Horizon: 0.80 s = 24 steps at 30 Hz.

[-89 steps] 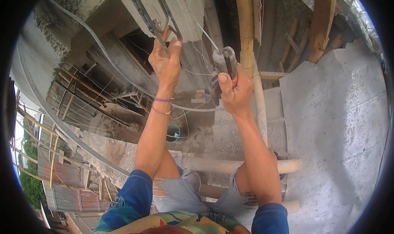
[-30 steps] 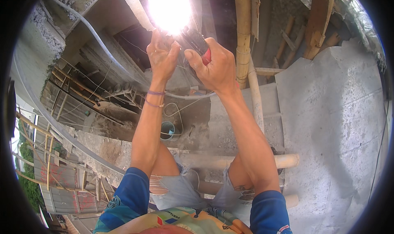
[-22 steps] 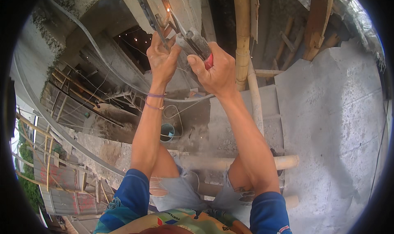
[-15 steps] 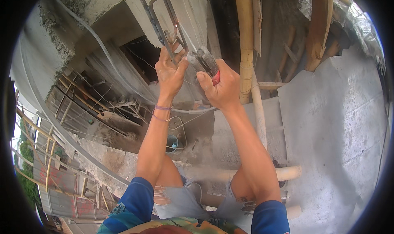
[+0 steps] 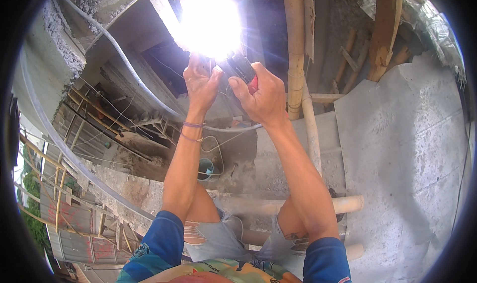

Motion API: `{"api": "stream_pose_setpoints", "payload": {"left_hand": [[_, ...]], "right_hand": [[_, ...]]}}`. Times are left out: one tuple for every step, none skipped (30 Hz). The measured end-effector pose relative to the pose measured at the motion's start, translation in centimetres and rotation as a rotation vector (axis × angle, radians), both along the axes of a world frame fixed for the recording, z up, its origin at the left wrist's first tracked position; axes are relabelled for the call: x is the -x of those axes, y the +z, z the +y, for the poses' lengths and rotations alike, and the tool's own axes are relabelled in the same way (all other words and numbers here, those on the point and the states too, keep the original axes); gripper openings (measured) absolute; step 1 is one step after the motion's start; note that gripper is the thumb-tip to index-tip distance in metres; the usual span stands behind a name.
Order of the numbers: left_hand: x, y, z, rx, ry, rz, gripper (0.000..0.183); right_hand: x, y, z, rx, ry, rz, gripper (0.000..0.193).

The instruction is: The person welds metal bars attached to a concrete structure using a handheld welding torch. They repeatedly position the torch, create sparks, and adjust the metal pieces while working on a construction site.

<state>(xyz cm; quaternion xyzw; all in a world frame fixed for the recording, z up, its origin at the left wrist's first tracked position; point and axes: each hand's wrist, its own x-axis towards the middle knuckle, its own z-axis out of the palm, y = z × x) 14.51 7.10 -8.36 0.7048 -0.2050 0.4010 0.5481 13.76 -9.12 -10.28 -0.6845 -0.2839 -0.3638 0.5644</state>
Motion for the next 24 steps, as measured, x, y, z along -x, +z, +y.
{"api": "stream_pose_setpoints", "payload": {"left_hand": [[0.00,0.01,-0.04,0.094,-0.116,-0.037,0.049],[0.04,0.01,-0.06,0.069,-0.088,-0.048,0.048],[0.08,0.05,-0.01,0.037,-0.057,-0.040,0.047],[0.14,0.07,0.05,0.004,-0.026,-0.032,0.046],[0.17,0.07,0.08,0.006,-0.032,-0.033,0.047],[0.19,0.06,0.13,0.009,-0.038,-0.035,0.047],[0.22,0.02,0.21,0.003,-0.049,-0.031,0.048],[0.22,-0.02,0.28,-0.008,-0.041,-0.014,0.048],[0.23,-0.09,0.40,-0.026,-0.037,0.009,0.048],[0.16,-0.18,0.42,-0.021,-0.031,0.016,0.048],[0.08,-0.30,0.46,-0.005,-0.044,0.014,0.048],[-0.11,-0.44,0.33,0.034,-0.056,-0.005,0.048],[-0.26,-0.52,0.34,0.058,-0.078,-0.024,0.048],[-0.40,-0.60,0.33,0.080,-0.082,-0.027,0.049],[-0.51,-0.62,0.33,0.087,-0.096,-0.030,0.049],[-0.57,-0.63,0.34,0.095,-0.107,-0.030,0.050],[-0.59,-0.64,0.30,0.094,-0.108,-0.037,0.051],[-0.55,-0.63,0.28,0.094,-0.105,-0.041,0.052],[-0.45,-0.61,0.23,0.094,-0.102,-0.044,0.053],[-0.30,-0.60,0.19,0.097,-0.100,-0.012,0.053],[-0.08,-0.61,0.15,0.099,-0.098,0.020,0.054],[0.09,-0.59,0.10,0.103,-0.107,0.021,0.054],[0.17,-0.55,0.04,0.131,-0.104,0.054,0.055],[0.21,-0.49,-0.04,0.160,-0.112,0.057,0.055]], "right_hand": [[-0.02,-0.03,-0.01,0.002,0.008,0.013,0.058],[-0.02,-0.07,-0.03,0.005,0.017,0.025,0.058],[-0.03,-0.08,-0.02,0.007,0.026,0.037,0.059],[-0.03,-0.10,-0.01,0.009,0.022,0.030,0.059],[-0.03,-0.11,0.01,0.010,0.018,0.024,0.059],[-0.04,-0.11,0.01,0.012,0.013,0.017,0.060],[-0.05,-0.12,0.02,0.015,0.006,0.016,0.060],[-0.06,-0.12,0.03,0.018,-0.001,0.015,0.060],[-0.06,-0.13,0.03,0.021,-0.009,0.013,0.060],[-0.07,-0.11,0.02,0.021,-0.002,0.020,0.060],[-0.07,-0.11,0.02,0.021,0.004,0.028,0.060],[-0.07,-0.10,0.00,0.021,0.010,0.035,0.060],[-0.04,-0.09,0.02,0.012,0.023,0.044,0.060],[-0.01,-0.07,0.00,0.017,0.016,0.042,0.060],[0.01,-0.01,-0.03,0.022,0.008,0.039,0.060],[0.02,0.04,-0.06,0.027,0.001,0.037,0.060],[0.06,0.10,-0.07,0.028,-0.002,0.037,0.060],[0.09,0.15,-0.08,0.030,-0.004,0.036,0.060],[0.13,0.21,-0.09,0.030,-0.006,0.038,0.060],[0.16,0.26,-0.10,0.030,-0.005,0.032,0.061],[0.19,0.31,-0.10,0.029,-0.004,0.029,0.061],[0.21,0.35,-0.09,0.028,-0.002,0.026,0.061],[0.21,0.39,-0.07,0.030,-0.002,0.031,0.061],[0.22,0.43,-0.04,0.031,-0.001,0.035,0.061]]}}
